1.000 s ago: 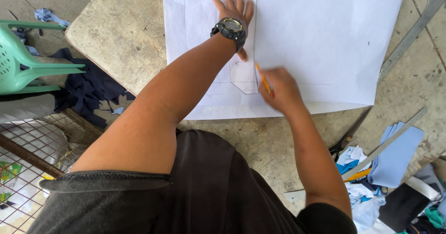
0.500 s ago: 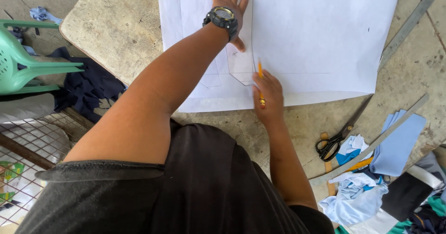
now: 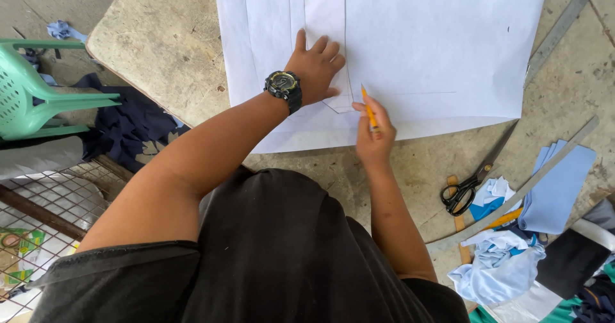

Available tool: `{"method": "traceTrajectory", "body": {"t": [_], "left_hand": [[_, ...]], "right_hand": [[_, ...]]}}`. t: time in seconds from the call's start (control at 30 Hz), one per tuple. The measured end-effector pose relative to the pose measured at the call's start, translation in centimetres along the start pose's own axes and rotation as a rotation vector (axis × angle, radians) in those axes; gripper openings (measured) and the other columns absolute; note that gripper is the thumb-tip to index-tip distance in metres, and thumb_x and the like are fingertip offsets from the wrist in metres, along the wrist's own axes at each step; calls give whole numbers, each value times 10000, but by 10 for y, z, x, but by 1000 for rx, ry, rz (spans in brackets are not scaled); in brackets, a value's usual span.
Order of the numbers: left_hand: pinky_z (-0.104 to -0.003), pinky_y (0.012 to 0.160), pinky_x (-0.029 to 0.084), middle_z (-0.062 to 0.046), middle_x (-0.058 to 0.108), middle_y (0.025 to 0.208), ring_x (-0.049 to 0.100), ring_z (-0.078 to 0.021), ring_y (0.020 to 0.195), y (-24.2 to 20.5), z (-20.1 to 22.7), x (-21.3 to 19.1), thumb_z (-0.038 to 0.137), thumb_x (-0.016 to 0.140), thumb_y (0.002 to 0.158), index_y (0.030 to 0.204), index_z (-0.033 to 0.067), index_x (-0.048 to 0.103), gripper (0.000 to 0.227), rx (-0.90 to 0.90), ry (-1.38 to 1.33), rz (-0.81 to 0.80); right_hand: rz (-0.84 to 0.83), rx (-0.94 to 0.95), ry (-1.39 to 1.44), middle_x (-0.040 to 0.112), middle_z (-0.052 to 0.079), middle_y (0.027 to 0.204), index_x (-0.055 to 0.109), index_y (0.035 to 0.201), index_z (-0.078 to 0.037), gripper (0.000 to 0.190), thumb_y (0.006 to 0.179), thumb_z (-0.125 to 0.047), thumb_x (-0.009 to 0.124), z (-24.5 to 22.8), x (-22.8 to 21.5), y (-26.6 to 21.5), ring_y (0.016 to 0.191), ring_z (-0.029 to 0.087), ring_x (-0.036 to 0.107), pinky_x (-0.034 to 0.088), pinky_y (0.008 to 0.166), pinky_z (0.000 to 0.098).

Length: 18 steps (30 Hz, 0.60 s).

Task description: The person traces a pattern onto a large sheet of white paper using a pencil and a paper template. They carefully align the template and draw along its edges to create a design on the paper.

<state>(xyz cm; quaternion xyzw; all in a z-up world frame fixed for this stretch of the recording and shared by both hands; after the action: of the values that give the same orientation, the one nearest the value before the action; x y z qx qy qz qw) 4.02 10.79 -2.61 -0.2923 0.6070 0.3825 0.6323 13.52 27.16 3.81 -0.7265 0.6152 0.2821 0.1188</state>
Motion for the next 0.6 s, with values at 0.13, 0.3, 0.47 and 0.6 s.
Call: {"method": "traceTrajectory", "body": {"t": [0.13, 0.3, 0.47, 0.6], "left_hand": [[-786, 1033, 282, -132, 422, 1526, 337, -390, 1429, -4, 8, 3, 840, 631, 741, 1417, 119, 498, 998, -74, 19, -162], [-786, 1012, 319, -120, 361, 1565, 275, -375, 1460, -3, 12, 1, 844, 655, 719, 1426, 120, 466, 1030, -118, 13, -210], [-784, 965, 364, -104, 364, 1554, 268, -353, 1458, -4, 11, 2, 856, 667, 707, 1401, 130, 483, 1021, -133, 9, -184], [-790, 971, 357, -105, 368, 1556, 273, -352, 1457, -5, 11, 3, 855, 671, 700, 1403, 135, 486, 1024, -140, 4, -177]], "right_hand": [[225, 328, 224, 745, 111, 875, 635, 1144, -3, 203, 1020, -136, 545, 18, -9, -10, 870, 189, 719, 585, 829, 307], [181, 425, 275, 719, 99, 771, 656, 993, -3, 188, 1004, -165, 563, 28, -5, -15, 778, 188, 703, 616, 749, 307], [115, 373, 255, 730, 138, 816, 653, 1038, 10, 193, 1016, -167, 578, 36, 2, -17, 815, 193, 731, 621, 788, 314], [112, 370, 234, 729, 123, 829, 646, 1045, -4, 200, 1025, -186, 567, 38, 5, -18, 838, 188, 731, 618, 798, 315]]}}
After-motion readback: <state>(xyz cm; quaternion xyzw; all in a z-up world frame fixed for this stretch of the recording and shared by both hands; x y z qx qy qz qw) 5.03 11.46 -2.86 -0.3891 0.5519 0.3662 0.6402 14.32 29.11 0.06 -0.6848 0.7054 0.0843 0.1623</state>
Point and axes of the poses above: each hand's wrist, its own y-axis towards the middle knuckle, its own x-axis out of the palm, z = x × y, the point moved 4 cm from there along y, towards the middle knuckle
